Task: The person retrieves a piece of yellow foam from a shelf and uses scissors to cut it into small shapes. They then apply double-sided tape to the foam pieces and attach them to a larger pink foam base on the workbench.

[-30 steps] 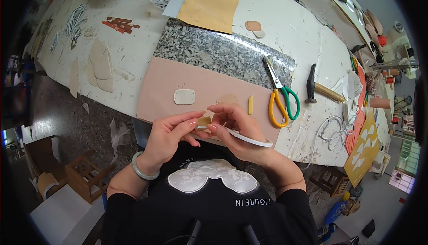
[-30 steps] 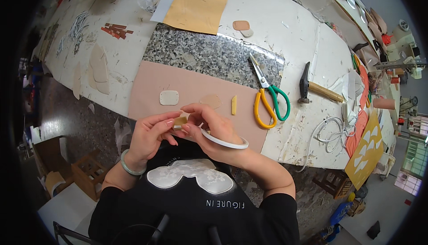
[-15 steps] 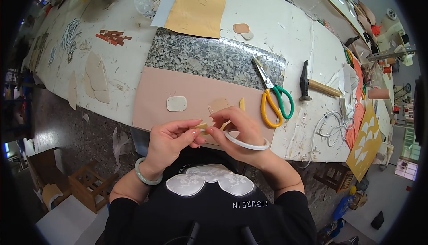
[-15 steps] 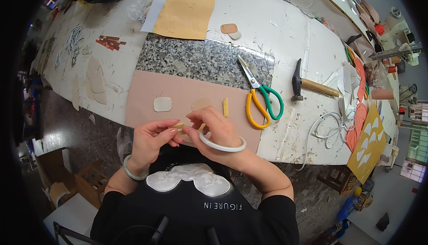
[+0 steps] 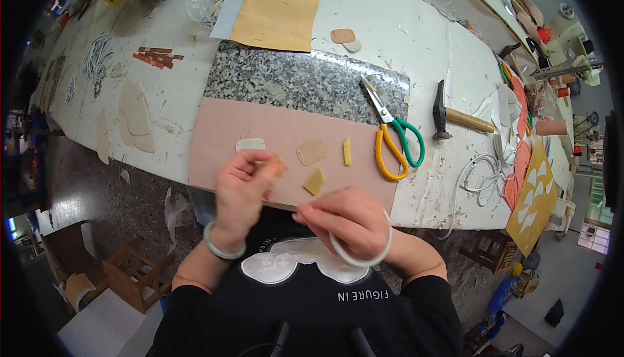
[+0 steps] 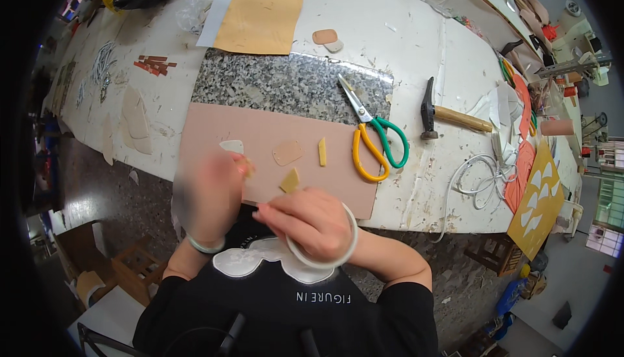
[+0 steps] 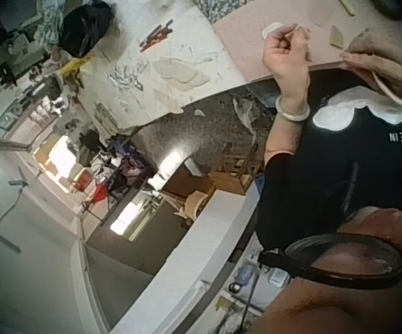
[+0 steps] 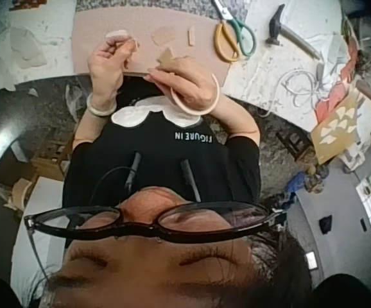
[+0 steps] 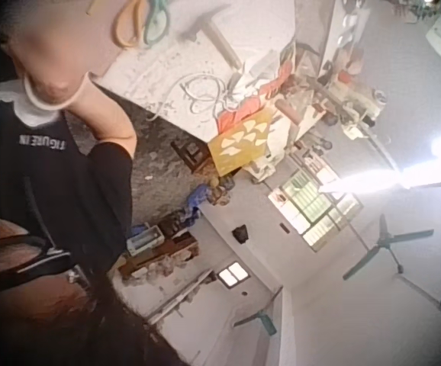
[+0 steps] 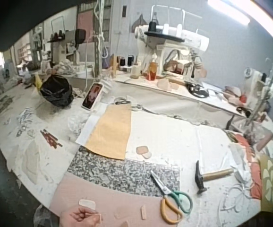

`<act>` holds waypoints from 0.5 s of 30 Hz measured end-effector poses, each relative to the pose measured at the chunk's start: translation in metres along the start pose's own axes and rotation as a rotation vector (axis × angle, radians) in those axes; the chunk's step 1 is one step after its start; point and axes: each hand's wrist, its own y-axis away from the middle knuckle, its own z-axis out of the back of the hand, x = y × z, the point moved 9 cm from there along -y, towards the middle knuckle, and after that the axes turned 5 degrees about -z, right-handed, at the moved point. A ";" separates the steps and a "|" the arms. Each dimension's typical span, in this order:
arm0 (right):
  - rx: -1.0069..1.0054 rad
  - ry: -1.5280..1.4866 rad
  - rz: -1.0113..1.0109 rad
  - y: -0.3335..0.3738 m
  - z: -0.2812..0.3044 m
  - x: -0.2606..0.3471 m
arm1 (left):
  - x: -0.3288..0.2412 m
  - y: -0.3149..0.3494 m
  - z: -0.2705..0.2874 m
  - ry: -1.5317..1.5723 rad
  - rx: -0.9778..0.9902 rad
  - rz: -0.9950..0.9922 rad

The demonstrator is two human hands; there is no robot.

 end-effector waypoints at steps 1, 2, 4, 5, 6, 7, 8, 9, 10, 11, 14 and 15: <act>-0.028 -0.071 0.013 -0.002 0.008 0.005 | -0.003 -0.005 0.010 0.021 -0.034 -0.007; 0.060 -0.111 -0.058 -0.011 0.018 -0.005 | -0.007 -0.009 0.022 0.040 -0.069 -0.014; 0.137 -0.357 -0.254 -0.017 0.027 -0.046 | -0.011 -0.012 0.032 0.099 -0.076 0.006; 0.125 -0.395 -0.406 -0.022 0.032 -0.065 | -0.013 -0.013 0.031 0.139 -0.055 0.026; 0.103 -0.425 -0.493 -0.029 0.033 -0.079 | -0.015 -0.014 0.031 0.173 -0.039 0.041; 0.078 -0.457 -0.580 -0.034 0.034 -0.092 | -0.015 -0.014 0.029 0.196 -0.024 0.060; 0.045 -0.471 -0.608 -0.042 0.033 -0.099 | -0.015 -0.014 0.027 0.224 -0.008 0.079; 0.062 -0.501 -0.641 -0.048 0.029 -0.105 | -0.015 -0.013 0.024 0.253 0.006 0.097; 0.077 -0.530 -0.674 -0.054 0.027 -0.111 | -0.015 -0.013 0.023 0.250 0.018 0.092; 0.148 -0.578 -0.707 -0.060 0.020 -0.117 | -0.014 -0.012 0.024 0.248 0.022 0.081; 0.431 -0.156 -0.812 -0.074 0.000 -0.138 | -0.018 -0.012 0.026 0.175 0.024 0.034; 0.523 0.084 -0.836 -0.074 -0.004 -0.144 | -0.021 -0.012 0.026 0.139 0.026 0.019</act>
